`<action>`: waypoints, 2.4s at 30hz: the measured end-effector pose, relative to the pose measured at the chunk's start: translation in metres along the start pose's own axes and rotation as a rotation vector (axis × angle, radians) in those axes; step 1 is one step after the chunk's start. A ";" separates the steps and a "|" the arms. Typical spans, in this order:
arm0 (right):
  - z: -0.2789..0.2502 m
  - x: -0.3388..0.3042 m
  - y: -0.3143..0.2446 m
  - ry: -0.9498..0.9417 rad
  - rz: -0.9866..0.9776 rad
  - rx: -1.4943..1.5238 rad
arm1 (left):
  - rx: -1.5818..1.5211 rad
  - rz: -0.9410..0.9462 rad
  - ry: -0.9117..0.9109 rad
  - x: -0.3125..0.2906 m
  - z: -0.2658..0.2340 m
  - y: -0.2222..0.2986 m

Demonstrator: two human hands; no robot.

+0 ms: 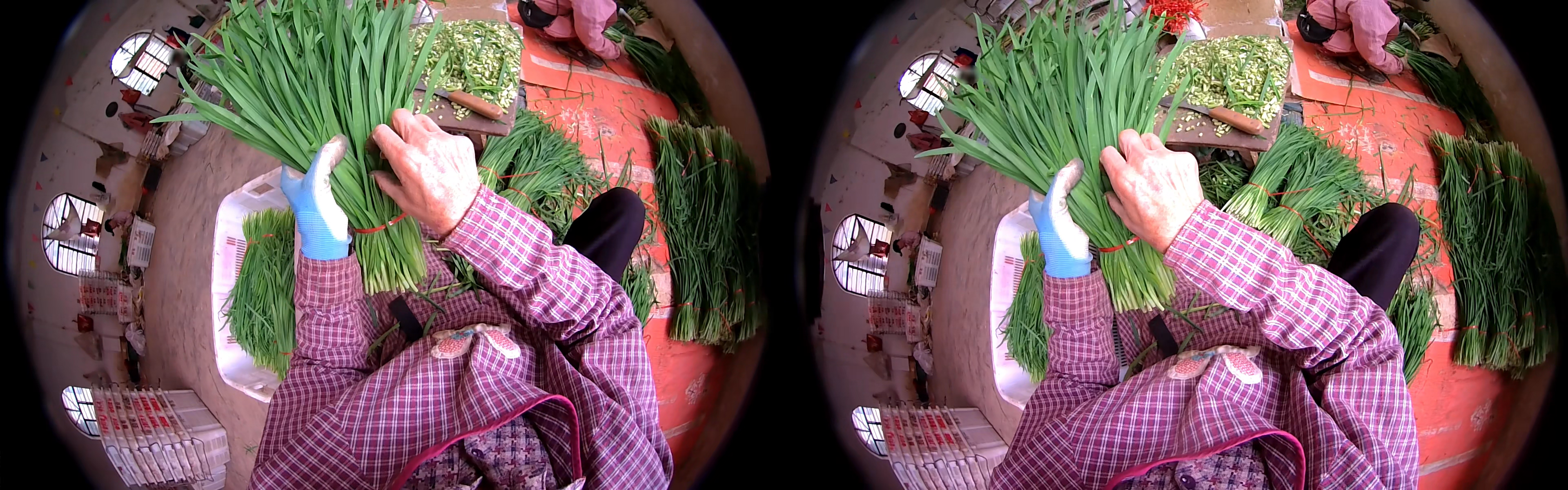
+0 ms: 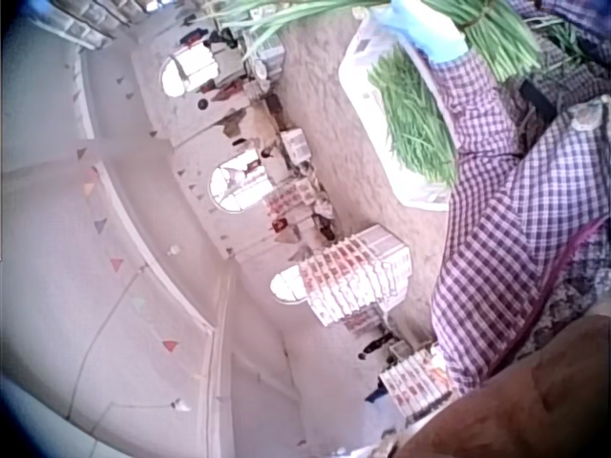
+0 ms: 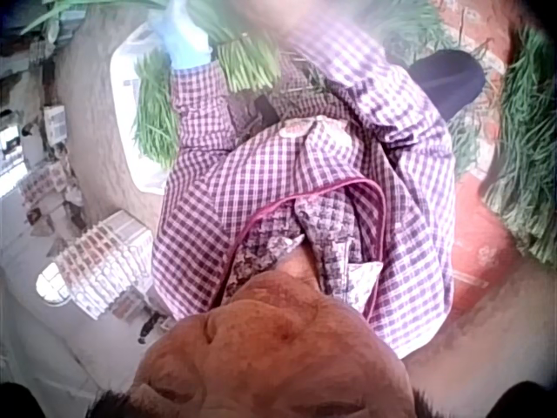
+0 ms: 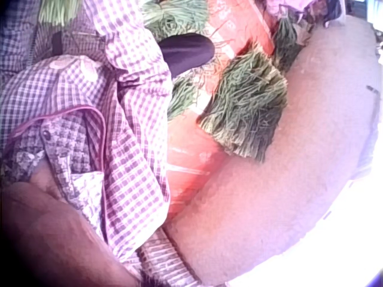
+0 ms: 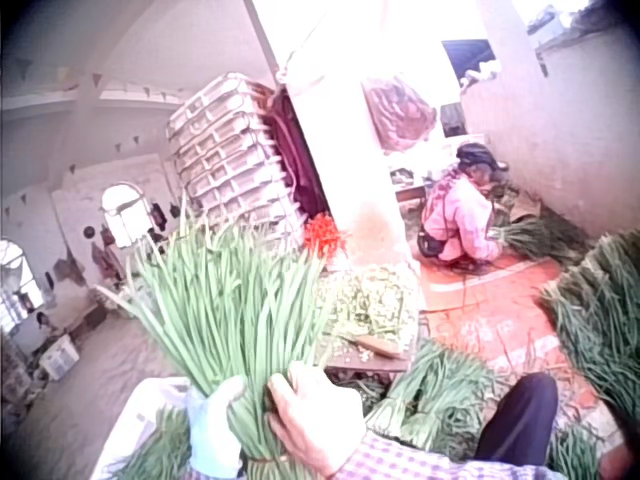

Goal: The person sorts bundles of green chives by hand, removing individual blades and trimming the roots with a knife.

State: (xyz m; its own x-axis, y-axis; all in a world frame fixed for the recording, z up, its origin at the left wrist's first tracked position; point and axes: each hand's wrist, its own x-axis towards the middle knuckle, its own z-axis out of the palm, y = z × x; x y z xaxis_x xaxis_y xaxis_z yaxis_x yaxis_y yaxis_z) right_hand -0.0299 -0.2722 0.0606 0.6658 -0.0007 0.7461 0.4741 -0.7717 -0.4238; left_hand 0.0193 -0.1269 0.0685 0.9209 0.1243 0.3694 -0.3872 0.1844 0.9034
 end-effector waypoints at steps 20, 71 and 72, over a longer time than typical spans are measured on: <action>0.012 0.004 0.010 -0.219 0.146 -0.060 | 0.009 0.028 0.014 -0.004 0.005 -0.005; -0.026 -0.033 0.065 -0.471 0.287 0.759 | -0.149 -0.064 0.051 0.051 0.018 -0.027; -0.012 -0.032 0.073 -0.353 0.184 0.498 | -0.164 -0.021 -0.010 0.047 0.033 -0.023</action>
State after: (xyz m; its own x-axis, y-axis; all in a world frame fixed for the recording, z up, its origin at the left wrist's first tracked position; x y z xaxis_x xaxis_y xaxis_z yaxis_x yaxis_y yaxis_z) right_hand -0.0235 -0.3360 0.0113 0.8713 0.1699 0.4603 0.4884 -0.3907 -0.7803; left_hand 0.0726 -0.1570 0.0724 0.9291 0.1086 0.3534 -0.3687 0.3437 0.8637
